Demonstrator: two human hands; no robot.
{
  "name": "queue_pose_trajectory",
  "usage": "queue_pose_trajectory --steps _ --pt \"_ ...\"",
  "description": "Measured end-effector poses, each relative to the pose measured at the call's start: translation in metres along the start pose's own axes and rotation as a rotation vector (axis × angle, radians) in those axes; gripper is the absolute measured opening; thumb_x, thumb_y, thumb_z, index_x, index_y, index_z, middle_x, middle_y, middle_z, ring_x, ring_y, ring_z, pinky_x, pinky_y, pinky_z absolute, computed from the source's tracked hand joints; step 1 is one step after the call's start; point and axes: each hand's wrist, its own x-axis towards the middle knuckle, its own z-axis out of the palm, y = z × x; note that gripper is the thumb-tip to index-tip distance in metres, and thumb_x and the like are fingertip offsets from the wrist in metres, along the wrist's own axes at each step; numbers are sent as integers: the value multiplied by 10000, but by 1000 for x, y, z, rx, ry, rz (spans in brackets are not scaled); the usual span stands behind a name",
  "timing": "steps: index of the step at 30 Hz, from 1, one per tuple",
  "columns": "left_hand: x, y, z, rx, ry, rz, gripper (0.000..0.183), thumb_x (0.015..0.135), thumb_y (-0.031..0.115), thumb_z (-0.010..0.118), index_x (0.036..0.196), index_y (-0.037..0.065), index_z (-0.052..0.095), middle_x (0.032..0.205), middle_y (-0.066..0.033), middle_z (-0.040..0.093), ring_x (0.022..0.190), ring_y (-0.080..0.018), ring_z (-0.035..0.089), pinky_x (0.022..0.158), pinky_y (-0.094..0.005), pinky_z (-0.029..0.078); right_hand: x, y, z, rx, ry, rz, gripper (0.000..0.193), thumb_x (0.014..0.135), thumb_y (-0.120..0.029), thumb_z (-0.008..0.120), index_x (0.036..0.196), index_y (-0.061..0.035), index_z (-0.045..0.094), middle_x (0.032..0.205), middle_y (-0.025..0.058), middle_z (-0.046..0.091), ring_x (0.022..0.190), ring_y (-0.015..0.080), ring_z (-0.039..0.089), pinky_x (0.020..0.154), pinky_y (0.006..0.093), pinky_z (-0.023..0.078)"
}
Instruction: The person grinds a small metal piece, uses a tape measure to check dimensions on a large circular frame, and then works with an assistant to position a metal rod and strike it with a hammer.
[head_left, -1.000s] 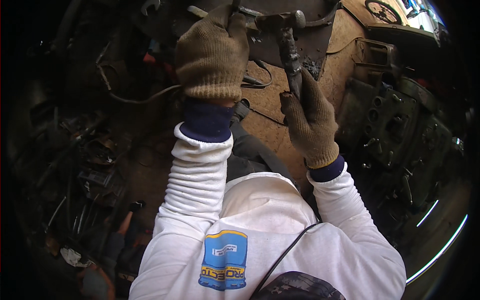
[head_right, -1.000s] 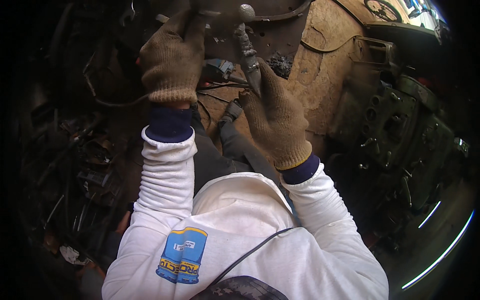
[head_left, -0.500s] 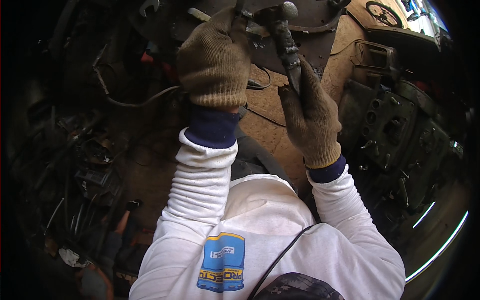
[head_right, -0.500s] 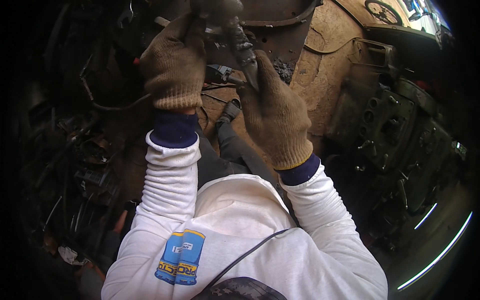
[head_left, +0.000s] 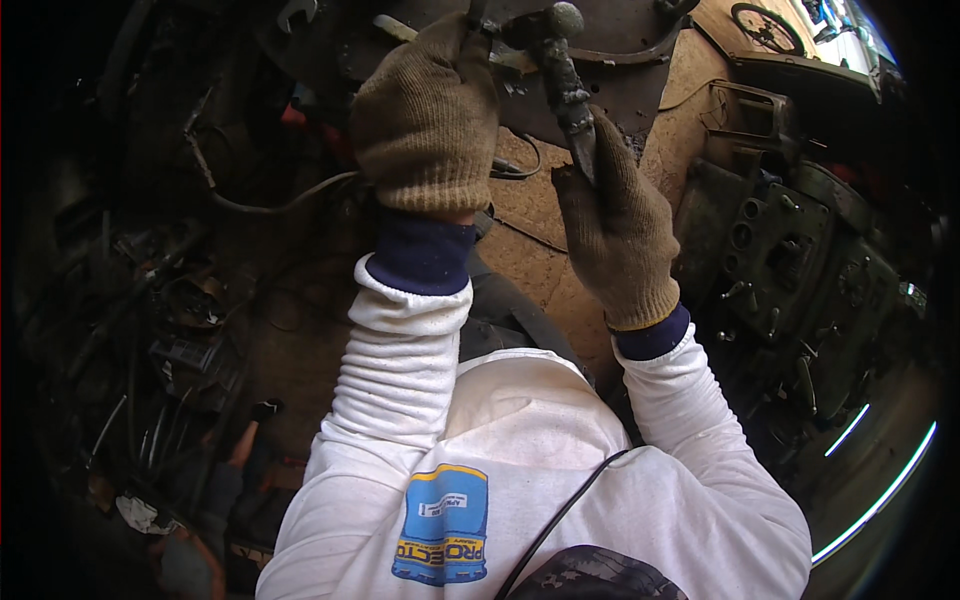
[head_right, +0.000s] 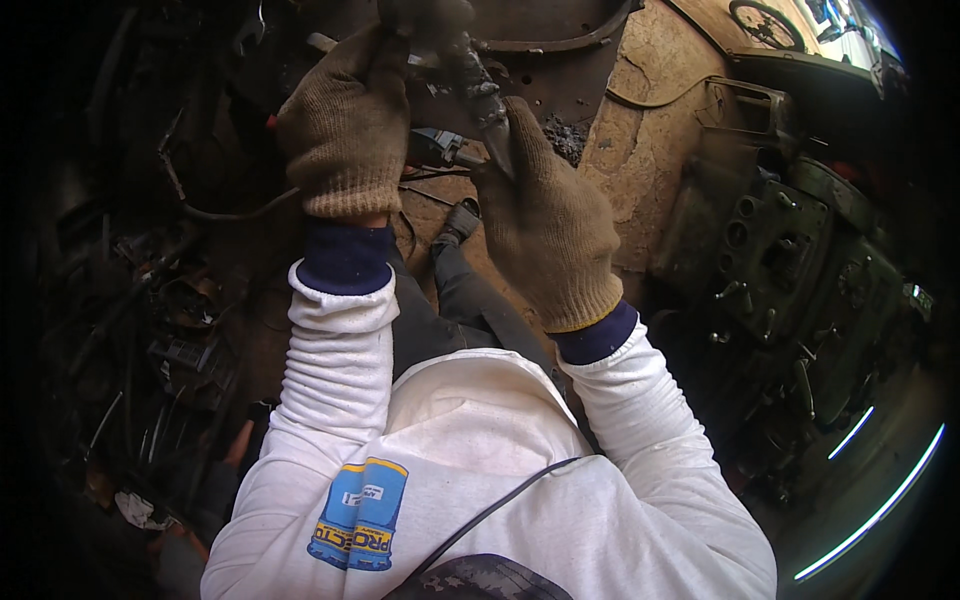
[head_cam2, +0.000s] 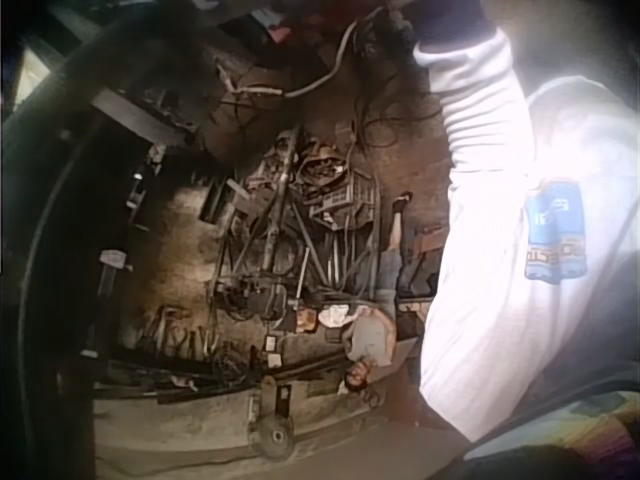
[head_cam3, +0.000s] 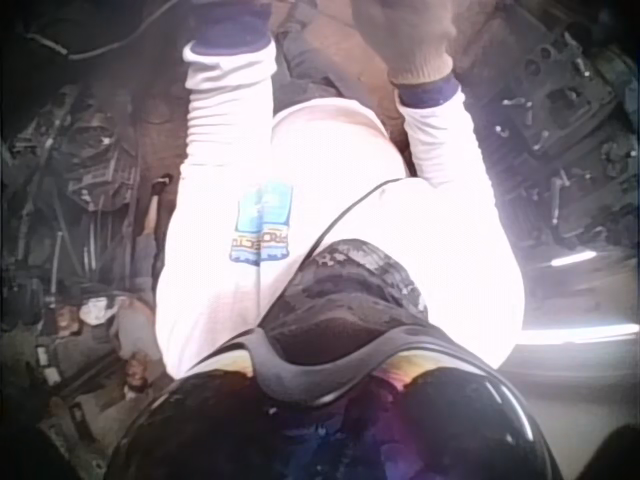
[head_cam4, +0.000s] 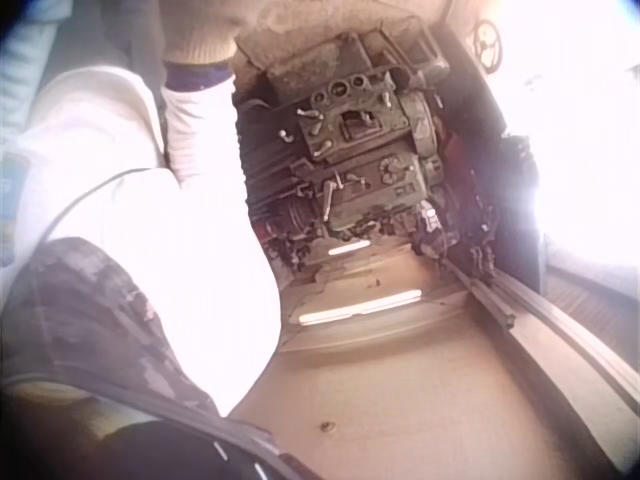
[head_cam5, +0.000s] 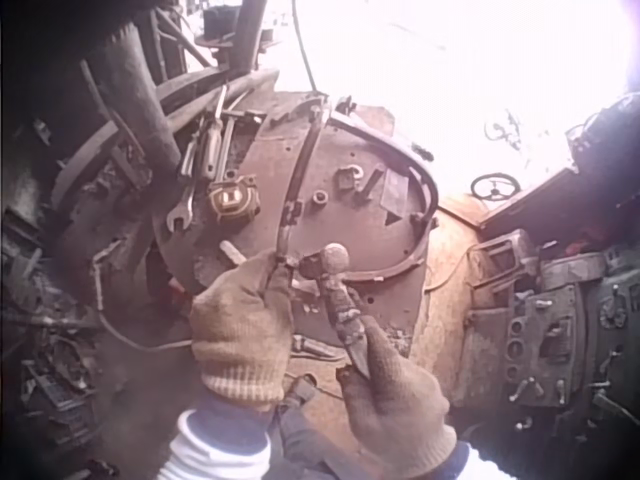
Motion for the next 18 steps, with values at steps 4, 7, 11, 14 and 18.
queue_pose_trajectory --steps 4,7,11,14,18 --pt "2 -6 4 13 54 101 238 962 305 666 1028 111 787 850 -66 772 722 -237 746 677 -325 583 4 -10 -6 -6 -19 54 572 911 -93 705 1439 -32 494 934 197 704 807 311 715 700 393 553" --pt "0 6 0 -57 27 -46 229 957 294 682 1029 105 790 854 -70 775 737 -220 751 686 -322 584 3 -16 -7 44 -37 112 495 935 5 660 1414 22 536 1166 206 715 1038 235 713 890 346 556" --pt "0 2 1 -51 31 -17 233 956 299 692 1034 103 790 856 -79 774 748 -206 755 692 -323 585 5 -17 -5 32 -69 140 491 935 3 657 1411 21 538 1168 202 714 1041 236 714 889 346 557" --pt "0 2 1 -57 13 -28 243 959 310 691 1037 101 789 853 -82 773 748 -208 755 696 -325 585 6 -16 -5 26 -59 148 487 936 1 656 1409 19 541 1164 201 715 1042 230 713 886 346 558" --pt "0 9 -3 -38 -11 -92 248 962 313 689 1045 101 787 853 -83 773 745 -212 754 700 -323 586 5 -20 -9 40 -44 129 479 937 0 656 1402 22 544 1154 208 714 1040 231 716 880 348 561"
